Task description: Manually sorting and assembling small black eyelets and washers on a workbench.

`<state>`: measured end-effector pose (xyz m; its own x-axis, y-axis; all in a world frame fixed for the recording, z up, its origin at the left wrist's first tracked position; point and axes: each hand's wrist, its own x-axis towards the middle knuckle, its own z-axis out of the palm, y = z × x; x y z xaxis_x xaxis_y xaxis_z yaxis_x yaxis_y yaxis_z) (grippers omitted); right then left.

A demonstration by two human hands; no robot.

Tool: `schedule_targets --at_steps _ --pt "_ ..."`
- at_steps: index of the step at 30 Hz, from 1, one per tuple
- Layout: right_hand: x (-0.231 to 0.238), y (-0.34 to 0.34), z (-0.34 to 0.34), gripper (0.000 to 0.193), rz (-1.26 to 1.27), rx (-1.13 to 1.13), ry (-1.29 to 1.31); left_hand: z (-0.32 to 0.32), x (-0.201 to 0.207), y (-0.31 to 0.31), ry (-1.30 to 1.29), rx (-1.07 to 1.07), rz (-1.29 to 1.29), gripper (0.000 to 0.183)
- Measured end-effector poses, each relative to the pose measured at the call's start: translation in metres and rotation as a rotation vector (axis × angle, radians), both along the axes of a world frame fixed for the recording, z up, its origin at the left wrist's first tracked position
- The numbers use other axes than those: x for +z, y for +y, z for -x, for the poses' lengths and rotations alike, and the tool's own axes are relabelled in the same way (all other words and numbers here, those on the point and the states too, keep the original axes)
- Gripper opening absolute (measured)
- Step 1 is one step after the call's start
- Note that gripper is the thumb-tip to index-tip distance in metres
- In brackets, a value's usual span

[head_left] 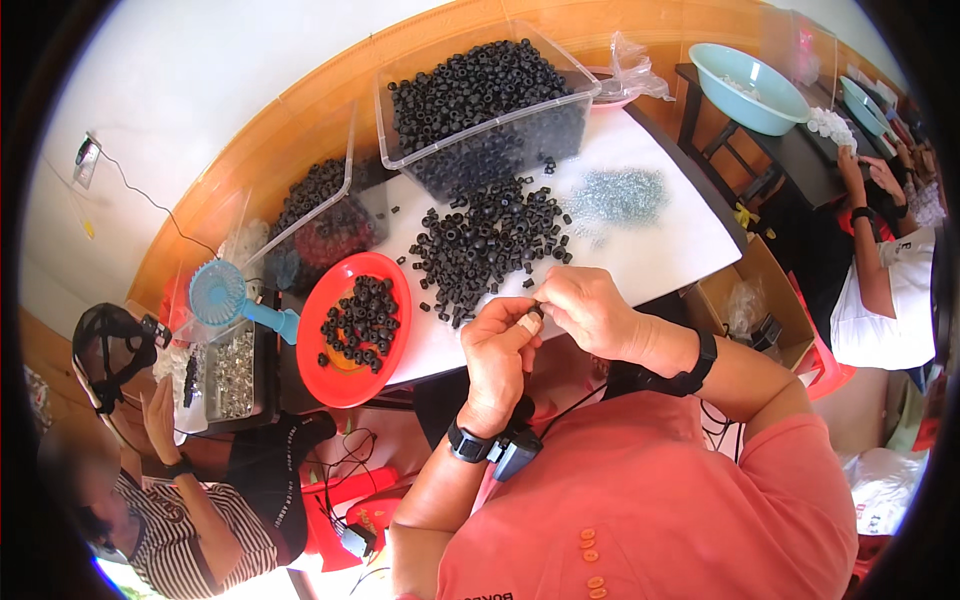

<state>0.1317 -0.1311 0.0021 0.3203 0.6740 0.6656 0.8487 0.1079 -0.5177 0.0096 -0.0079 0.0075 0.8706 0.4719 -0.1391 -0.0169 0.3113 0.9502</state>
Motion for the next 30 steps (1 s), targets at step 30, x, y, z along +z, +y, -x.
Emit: schedule_targets --at_steps 30 --pt "-0.006 -0.008 0.016 0.033 -0.175 -0.117 -0.273 0.019 0.016 -0.002 0.094 -0.228 -0.033 0.018"
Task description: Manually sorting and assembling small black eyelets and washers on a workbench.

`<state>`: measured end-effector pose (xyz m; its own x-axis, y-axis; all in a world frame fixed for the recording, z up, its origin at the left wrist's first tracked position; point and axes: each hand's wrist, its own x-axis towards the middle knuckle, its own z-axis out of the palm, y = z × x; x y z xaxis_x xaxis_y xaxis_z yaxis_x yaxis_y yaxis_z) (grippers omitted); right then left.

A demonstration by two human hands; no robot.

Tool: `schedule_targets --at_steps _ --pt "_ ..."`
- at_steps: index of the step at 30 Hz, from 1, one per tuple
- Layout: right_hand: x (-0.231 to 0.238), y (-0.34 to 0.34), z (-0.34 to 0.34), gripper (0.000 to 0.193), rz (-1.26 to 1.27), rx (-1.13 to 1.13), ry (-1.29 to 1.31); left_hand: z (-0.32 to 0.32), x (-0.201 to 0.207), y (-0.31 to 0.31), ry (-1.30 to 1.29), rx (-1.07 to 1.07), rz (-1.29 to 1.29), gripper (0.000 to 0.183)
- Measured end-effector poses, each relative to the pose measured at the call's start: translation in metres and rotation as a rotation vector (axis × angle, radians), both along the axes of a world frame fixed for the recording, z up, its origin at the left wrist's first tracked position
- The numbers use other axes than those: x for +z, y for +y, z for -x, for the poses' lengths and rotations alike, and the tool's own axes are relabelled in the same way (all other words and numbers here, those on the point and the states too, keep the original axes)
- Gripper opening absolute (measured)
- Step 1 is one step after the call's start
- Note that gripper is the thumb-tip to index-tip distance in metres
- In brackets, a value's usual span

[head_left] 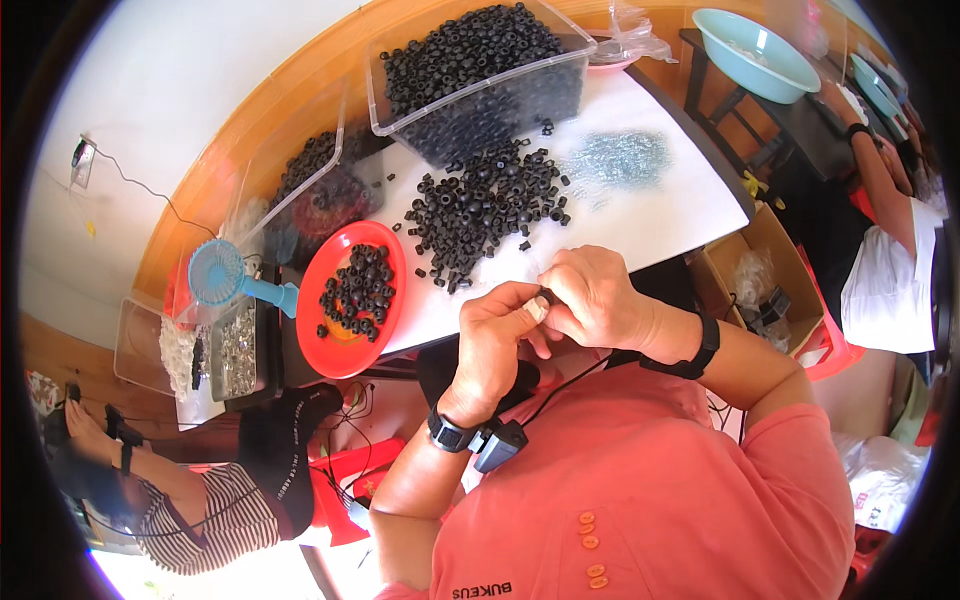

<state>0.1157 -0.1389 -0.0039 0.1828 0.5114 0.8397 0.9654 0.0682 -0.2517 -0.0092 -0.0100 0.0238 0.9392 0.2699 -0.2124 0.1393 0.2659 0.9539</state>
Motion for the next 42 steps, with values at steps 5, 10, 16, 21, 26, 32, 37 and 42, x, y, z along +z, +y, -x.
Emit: schedule_targets --at_steps 5,10,16,21,26,32,37,42 --pt "0.011 -0.003 0.008 0.031 0.112 0.092 -0.014 0.009 0.003 0.001 -0.025 -0.015 0.011 0.017" --pt "-0.005 0.006 0.031 0.029 0.005 0.050 -0.003 0.021 0.002 0.007 -0.013 -0.027 0.058 0.015" --pt "0.013 0.019 0.037 0.023 0.128 0.135 0.134 0.049 0.022 0.039 0.031 0.099 -0.211 0.013" --pt "0.020 -0.006 -0.045 0.015 0.201 -0.374 -0.017 0.057 0.036 0.103 -0.041 0.571 -0.643 0.011" --pt "0.030 0.006 -0.054 0.007 0.426 -0.423 -0.136 0.036 0.021 0.117 -0.215 0.629 -1.351 0.025" --pt "0.021 0.016 -0.062 0.009 0.546 -0.422 -0.146 -0.005 0.006 0.033 -0.271 0.129 -0.812 0.019" --pt "0.033 0.004 -0.043 0.017 0.243 -0.194 0.192 -0.036 -0.006 0.008 -0.288 0.187 -0.535 0.031" --pt "0.000 0.012 -0.036 0.016 0.090 0.018 0.816 -0.059 -0.027 0.004 -0.350 0.195 -0.410 0.034"
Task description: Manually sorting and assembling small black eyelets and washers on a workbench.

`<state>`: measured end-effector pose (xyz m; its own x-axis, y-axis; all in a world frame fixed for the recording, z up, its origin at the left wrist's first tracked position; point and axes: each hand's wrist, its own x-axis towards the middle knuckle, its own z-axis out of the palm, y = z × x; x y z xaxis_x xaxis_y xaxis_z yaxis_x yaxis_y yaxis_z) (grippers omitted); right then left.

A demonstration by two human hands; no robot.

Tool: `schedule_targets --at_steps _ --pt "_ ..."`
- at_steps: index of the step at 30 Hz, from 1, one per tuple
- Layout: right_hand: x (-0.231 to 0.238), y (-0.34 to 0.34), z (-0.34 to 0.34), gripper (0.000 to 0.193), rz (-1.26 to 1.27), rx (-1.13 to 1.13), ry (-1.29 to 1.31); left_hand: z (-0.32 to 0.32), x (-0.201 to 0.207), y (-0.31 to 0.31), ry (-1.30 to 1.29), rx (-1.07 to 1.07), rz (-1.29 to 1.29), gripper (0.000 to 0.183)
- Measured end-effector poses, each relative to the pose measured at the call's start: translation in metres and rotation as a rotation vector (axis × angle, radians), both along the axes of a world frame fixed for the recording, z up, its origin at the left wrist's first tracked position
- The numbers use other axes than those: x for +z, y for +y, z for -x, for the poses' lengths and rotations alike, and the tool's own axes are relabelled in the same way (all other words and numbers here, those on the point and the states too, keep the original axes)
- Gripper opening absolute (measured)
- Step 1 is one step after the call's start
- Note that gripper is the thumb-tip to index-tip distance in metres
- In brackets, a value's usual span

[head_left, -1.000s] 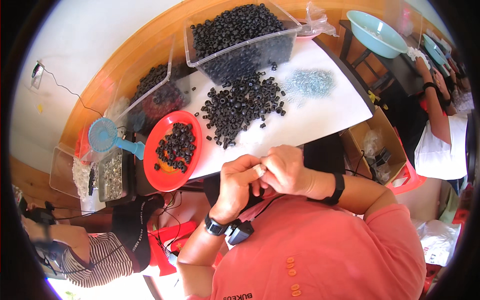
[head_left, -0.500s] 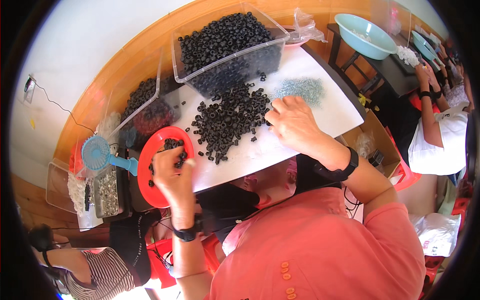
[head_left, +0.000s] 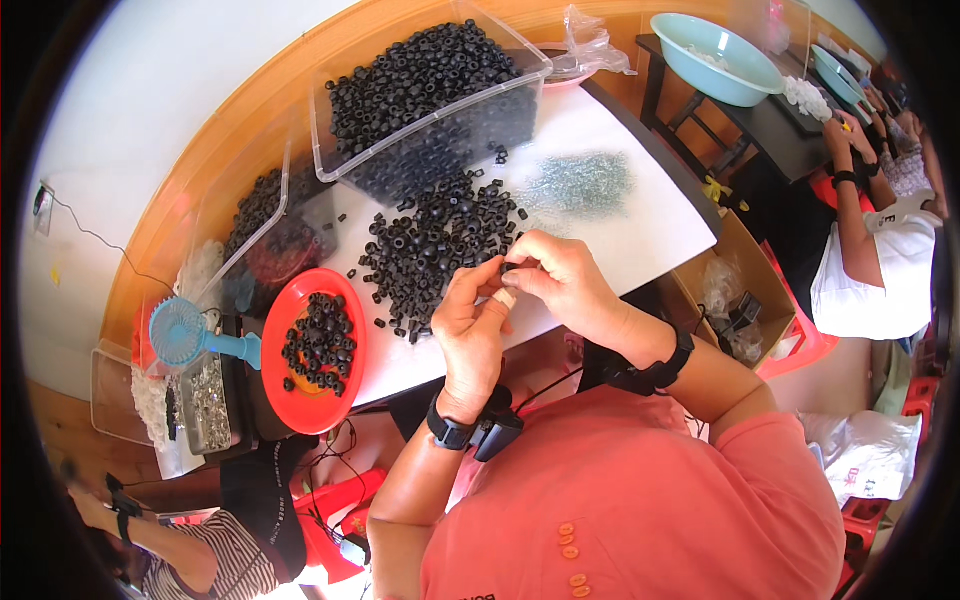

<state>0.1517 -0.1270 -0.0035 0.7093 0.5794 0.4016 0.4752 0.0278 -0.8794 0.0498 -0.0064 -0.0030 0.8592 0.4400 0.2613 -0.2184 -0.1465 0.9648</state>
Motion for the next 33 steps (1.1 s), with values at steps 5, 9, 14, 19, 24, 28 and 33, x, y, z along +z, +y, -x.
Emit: schedule_targets --at_steps 5,9,14,19,24,28,33 --pt "0.006 -0.003 -0.004 0.018 0.003 0.023 -0.011 -0.005 0.004 0.001 0.049 0.016 0.123 0.028" --pt "-0.001 0.002 -0.007 0.024 -0.012 -0.068 -0.440 -0.010 0.012 0.001 0.099 0.035 0.196 0.022" --pt "0.004 0.006 -0.016 0.027 -0.055 -0.093 -0.529 -0.017 0.016 0.006 0.144 0.066 0.160 0.021" --pt "0.009 0.003 -0.025 0.019 -0.035 -0.063 -0.376 -0.025 0.015 0.002 0.035 0.046 0.168 0.022" --pt "0.036 -0.015 -0.020 0.008 -0.239 0.229 0.374 -0.014 0.033 0.003 -0.091 -0.037 0.034 0.023" --pt "0.037 -0.032 -0.002 0.011 -0.145 0.323 0.614 0.014 0.033 0.001 -0.056 -0.170 0.032 0.018" --pt "0.027 -0.040 0.023 0.007 -0.010 0.229 0.350 0.032 0.015 0.008 0.085 -0.174 0.011 0.020"
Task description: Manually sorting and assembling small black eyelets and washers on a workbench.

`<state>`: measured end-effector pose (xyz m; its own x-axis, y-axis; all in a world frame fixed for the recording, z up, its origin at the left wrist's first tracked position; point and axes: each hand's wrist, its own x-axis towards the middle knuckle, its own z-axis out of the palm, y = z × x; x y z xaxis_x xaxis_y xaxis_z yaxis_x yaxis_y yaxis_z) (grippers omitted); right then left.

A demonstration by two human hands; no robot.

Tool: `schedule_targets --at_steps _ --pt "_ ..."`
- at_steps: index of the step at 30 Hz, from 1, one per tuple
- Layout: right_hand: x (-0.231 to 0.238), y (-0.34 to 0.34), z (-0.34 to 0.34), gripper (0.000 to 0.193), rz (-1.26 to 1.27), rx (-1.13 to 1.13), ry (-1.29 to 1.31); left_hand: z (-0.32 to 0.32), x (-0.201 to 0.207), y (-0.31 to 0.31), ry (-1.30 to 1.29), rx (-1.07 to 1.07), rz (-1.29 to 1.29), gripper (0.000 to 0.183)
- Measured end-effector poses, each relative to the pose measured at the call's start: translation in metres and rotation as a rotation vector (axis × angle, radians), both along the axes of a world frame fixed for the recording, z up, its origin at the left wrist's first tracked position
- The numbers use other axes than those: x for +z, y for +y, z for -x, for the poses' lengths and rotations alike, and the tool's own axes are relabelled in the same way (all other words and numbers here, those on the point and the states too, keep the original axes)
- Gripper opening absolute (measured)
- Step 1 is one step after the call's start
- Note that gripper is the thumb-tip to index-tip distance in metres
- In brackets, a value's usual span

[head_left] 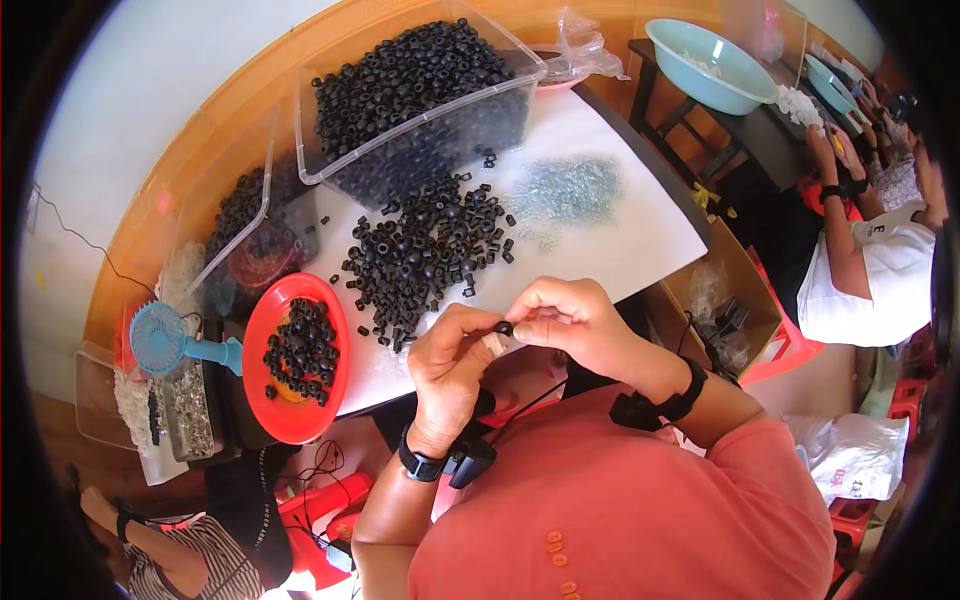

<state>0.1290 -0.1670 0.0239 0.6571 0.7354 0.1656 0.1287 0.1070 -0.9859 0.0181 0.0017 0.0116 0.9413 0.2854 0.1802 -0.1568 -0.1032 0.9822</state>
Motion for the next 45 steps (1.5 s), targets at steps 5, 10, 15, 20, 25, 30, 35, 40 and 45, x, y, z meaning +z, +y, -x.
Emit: schedule_targets --at_steps 5,10,15,20,25,30,35,40,45 --pt "-0.008 -0.007 -0.046 0.010 0.190 -0.556 -0.958 -0.006 -0.005 0.008 -0.255 0.135 -0.683 0.019" --pt "-0.015 0.002 -0.054 0.012 0.467 -0.513 -1.264 -0.007 -0.009 0.001 -0.255 0.158 -0.843 0.018" --pt "-0.016 -0.006 -0.053 0.019 0.505 -0.439 -1.294 -0.010 -0.012 0.000 -0.200 0.258 -0.908 0.023" --pt "-0.011 -0.020 -0.066 0.018 0.449 -0.412 -1.213 -0.007 -0.008 -0.007 -0.130 0.292 -1.047 0.025" --pt "-0.017 -0.015 -0.066 0.014 0.419 -0.496 -1.207 -0.004 -0.004 -0.007 -0.118 0.295 -1.127 0.028" --pt "-0.021 -0.003 -0.062 0.010 0.566 -0.542 -1.353 -0.004 -0.006 -0.005 -0.127 0.335 -1.107 0.029" --pt "-0.018 -0.013 -0.058 0.013 0.481 -0.515 -1.304 -0.002 -0.004 -0.006 -0.103 0.366 -1.087 0.027" --pt "-0.019 -0.013 -0.060 0.014 0.471 -0.566 -1.286 -0.004 -0.004 -0.004 -0.157 0.286 -0.996 0.023" --pt "-0.015 -0.006 -0.056 0.010 0.598 -0.442 -1.341 -0.007 -0.005 -0.005 -0.160 0.253 -0.988 0.017"
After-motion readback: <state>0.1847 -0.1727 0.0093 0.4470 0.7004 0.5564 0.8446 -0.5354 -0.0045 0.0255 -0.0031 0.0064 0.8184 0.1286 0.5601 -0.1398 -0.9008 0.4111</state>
